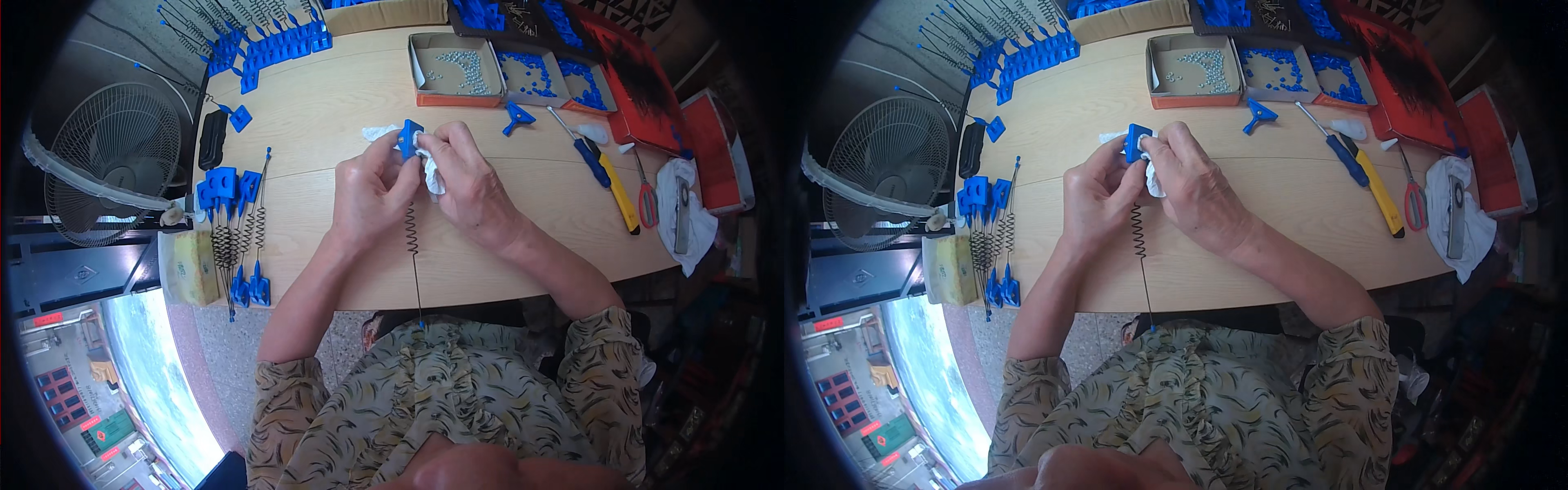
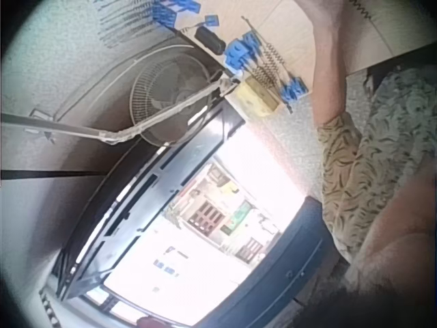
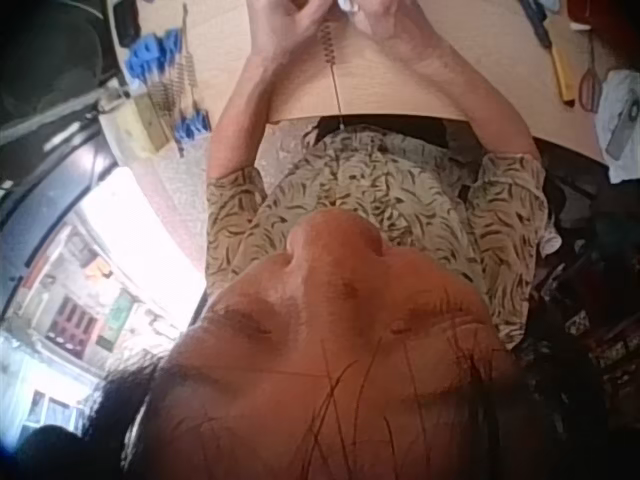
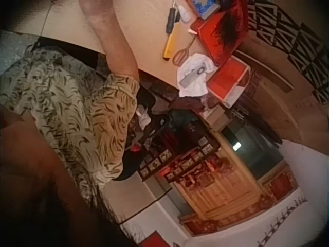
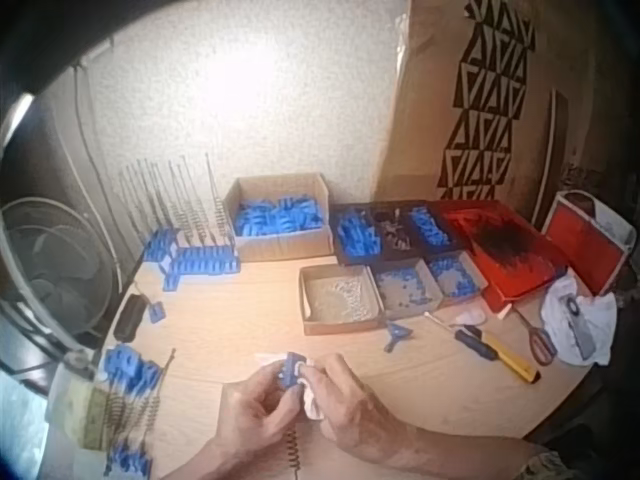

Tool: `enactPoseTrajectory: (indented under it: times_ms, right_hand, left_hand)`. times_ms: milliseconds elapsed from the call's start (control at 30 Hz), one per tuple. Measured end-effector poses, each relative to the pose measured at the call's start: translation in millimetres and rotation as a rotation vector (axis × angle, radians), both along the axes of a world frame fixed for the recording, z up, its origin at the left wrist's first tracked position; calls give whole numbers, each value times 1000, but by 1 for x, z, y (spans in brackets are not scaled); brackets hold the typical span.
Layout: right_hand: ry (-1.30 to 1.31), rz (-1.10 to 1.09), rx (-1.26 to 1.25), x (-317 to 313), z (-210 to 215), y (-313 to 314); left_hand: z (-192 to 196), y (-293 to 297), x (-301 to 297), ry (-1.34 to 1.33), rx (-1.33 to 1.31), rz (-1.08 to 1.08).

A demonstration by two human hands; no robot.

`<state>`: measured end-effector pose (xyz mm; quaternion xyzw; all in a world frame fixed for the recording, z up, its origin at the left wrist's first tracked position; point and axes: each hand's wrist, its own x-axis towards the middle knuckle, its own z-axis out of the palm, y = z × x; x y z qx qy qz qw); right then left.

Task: Assembling blue plastic components with springs and small wires at a workbench.

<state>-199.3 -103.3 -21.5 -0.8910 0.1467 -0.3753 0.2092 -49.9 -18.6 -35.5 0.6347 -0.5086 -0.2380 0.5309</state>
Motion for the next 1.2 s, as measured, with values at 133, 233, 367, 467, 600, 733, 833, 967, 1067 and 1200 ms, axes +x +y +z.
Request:
enactPoseTrajectory:
  times_ms: [133, 233, 367, 467, 600, 733, 833, 967, 1067, 1200]
  right_hand:
    - [37, -22, 483, -1, 4, -1]
    - [24, 25, 773, -6, 2, -11]
    - [-20, 188, 1237, -17, 7, -27]
    - [-293, 211, 1317, -19, 8, -35]
    - [-331, 128, 1099, -22, 11, -39]
    - [-225, 93, 602, -17, 12, -31]
    - [-106, 96, 408, -14, 13, -23]
    - [-1, 117, 468, -14, 21, -17]
    - [8, 142, 717, -14, 17, -17]
    - [22, 145, 676, -16, 14, -22]
  left_hand:
    - [-4, -2, -4, -171, -95, 54]
    - [-3, -3, -4, -212, -119, 53]
    - [5, -3, -7, 203, 7, -84]
    - [13, -3, -6, 523, 54, -181]
    - [15, -1, 1, 675, 130, -281]
    - [20, -2, 2, 694, 172, -280]
    - [20, -1, 2, 702, 186, -281]
    - [24, 2, -2, 632, 193, -264]
    - [24, 2, -1, 575, 180, -250]
    - [23, 5, 0, 492, 188, -240]
